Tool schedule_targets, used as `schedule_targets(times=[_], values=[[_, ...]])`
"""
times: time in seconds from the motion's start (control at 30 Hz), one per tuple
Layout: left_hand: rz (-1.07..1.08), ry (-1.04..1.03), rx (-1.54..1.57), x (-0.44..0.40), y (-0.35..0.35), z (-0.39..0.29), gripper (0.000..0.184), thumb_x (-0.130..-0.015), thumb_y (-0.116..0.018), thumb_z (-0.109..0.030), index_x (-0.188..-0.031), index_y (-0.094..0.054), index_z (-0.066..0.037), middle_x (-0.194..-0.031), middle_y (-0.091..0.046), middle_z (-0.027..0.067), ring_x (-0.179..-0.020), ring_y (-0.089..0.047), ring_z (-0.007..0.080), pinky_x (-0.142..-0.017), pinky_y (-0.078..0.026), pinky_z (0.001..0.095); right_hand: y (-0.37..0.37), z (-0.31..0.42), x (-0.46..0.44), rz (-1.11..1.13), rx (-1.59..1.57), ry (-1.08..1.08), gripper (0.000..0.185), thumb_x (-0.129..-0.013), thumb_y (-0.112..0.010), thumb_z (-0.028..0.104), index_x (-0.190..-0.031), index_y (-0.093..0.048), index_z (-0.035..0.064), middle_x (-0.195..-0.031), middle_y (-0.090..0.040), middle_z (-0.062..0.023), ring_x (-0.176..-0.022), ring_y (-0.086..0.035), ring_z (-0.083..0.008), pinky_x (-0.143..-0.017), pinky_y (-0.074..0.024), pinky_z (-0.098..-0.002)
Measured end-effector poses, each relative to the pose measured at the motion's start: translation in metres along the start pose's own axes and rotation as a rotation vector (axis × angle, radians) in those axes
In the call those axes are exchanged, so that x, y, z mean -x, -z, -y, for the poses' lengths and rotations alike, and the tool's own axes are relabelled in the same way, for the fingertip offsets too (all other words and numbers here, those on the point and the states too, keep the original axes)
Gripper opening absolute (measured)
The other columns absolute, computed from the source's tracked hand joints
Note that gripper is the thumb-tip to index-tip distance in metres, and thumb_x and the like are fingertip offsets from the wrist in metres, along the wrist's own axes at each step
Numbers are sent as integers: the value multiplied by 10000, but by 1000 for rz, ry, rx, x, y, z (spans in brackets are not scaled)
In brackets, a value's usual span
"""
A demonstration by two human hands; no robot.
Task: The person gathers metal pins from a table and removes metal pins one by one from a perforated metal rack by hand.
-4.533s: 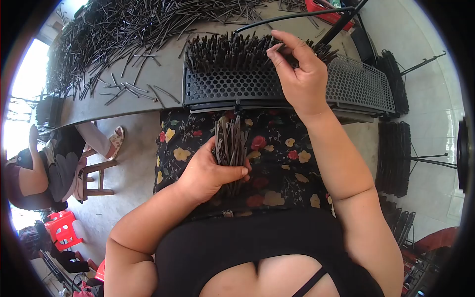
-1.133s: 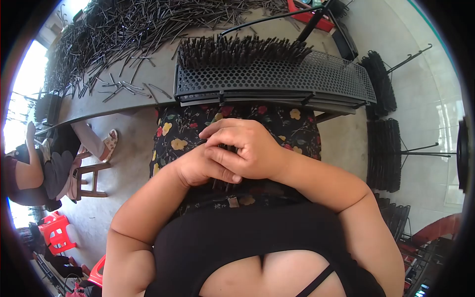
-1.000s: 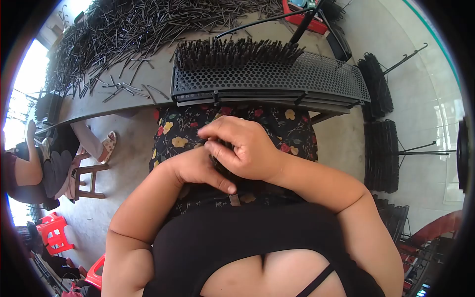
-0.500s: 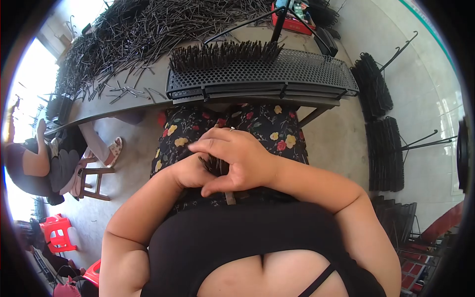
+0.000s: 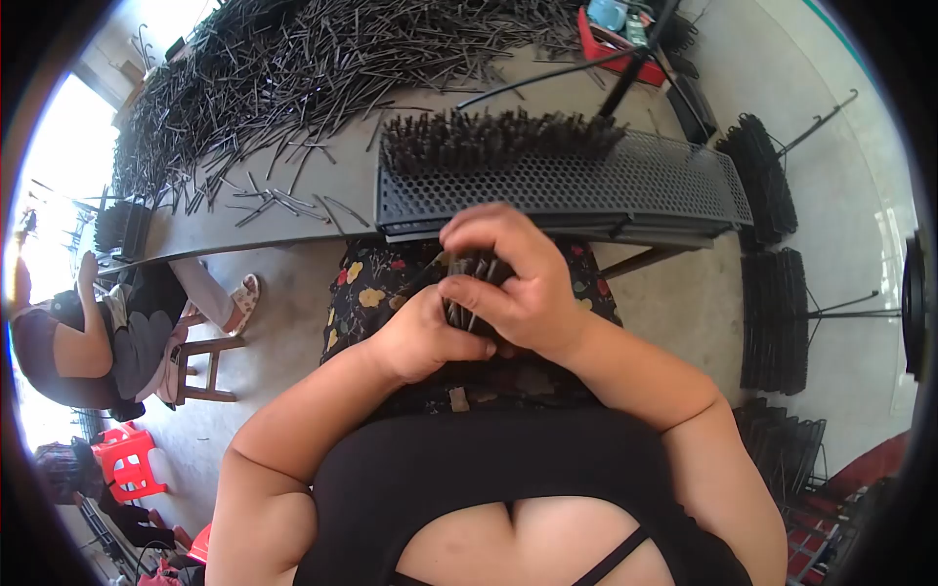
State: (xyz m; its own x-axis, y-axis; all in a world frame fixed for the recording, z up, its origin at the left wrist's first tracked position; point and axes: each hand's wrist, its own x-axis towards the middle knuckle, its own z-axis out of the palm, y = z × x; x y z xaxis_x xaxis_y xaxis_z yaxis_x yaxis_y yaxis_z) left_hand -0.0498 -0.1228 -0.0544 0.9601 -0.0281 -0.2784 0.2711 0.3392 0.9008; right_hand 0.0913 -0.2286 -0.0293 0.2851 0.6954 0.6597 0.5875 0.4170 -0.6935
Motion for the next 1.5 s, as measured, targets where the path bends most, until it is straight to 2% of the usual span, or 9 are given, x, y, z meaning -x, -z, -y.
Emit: schedule_targets(times=[0.03, 0.17, 0.3, 0.43, 0.6, 0.77, 0.9, 1.1, 1.5], values=[[-1, 34, 275, -2, 6, -5, 412, -782, -699, 44, -1183, -615, -5, -1086, -675, 107, -969, -677, 214, -893, -550, 354, -5, -12, -3, 4, -133, -142, 499, -826, -802, 134, -1236, -535, 38, -1242, -550, -112, -1078, -572, -188, -861, -484, -288], [-207, 24, 477, 8, 34, -28, 259, -833, -693, 56, -1060, -616, -41, -915, -678, 73, -772, -678, 193, -552, -539, 299, -15, -31, -30, -145, -477, -646, 576, -869, -770, 96, -1331, -436, 21, -1251, -513, -107, -991, -587, -149, -833, -526, -280], [-321, 38, 564, 11, 51, -25, 252, -835, -702, 48, -1055, -620, -45, -900, -672, 62, -723, -657, 168, -505, -497, 281, -20, -40, -18, -64, -392, -800, 583, -857, -786, 98, -1322, -451, -7, -1210, -543, -114, -874, -624, -127, -782, -546, -263], [-422, 37, 445, 10, 48, -21, 226, -841, -718, 23, -1037, -624, -40, -886, -667, 49, -681, -637, 144, -488, -481, 264, -26, -39, -12, 99, -390, -934, 426, -900, -714, 51, -1273, -515, 0, -996, -656, -60, -851, -608, -87, -745, -522, -240], [-498, 30, 440, 19, 32, -2, 237, -843, -712, 22, -1056, -623, -31, -869, -669, 50, -696, -659, 149, -492, -491, 255, -30, -27, -2, -19, -495, -909, 211, -902, -681, 19, -1105, -639, -18, -942, -687, -43, -847, -623, -69, -752, -515, -233], [-488, 47, 456, 34, 22, 1, 266, -838, -700, 41, -1084, -623, -24, -908, -674, 63, -748, -682, 173, -531, -539, 275, -33, -14, 2, 170, -355, -827, 320, -901, -652, -59, -1212, -600, -5, -998, -669, -34, -897, -623, -77, -801, -512, -227], [-494, 81, 498, 31, 23, -3, 293, -840, -694, 44, -1117, -620, -17, -953, -673, 78, -795, -694, 202, -604, -600, 318, -34, -24, 2, 128, -301, -721, 323, -875, -674, -34, -1190, -608, -19, -989, -703, -80, -857, -656, -104, -754, -528, -243], [-478, 71, 461, 23, 26, -1, 343, -862, -637, 57, -1192, -583, -23, -1027, -667, 108, -858, -704, 252, -655, -619, 360, -28, -25, 1, 56, -506, -833, 250, -880, -662, -46, -1121, -602, -18, -993, -686, -63, -906, -650, -104, -800, -522, -240], [-547, 54, 453, 27, 35, 6, 295, -846, -667, 55, -1131, -624, -8, -983, -674, 84, -835, -695, 201, -654, -617, 317, -38, -38, 1, 197, -402, -793, 305, -896, -651, -66, -1189, -594, -1, -1063, -655, -38, -933, -618, -78, -824, -519, -227]])
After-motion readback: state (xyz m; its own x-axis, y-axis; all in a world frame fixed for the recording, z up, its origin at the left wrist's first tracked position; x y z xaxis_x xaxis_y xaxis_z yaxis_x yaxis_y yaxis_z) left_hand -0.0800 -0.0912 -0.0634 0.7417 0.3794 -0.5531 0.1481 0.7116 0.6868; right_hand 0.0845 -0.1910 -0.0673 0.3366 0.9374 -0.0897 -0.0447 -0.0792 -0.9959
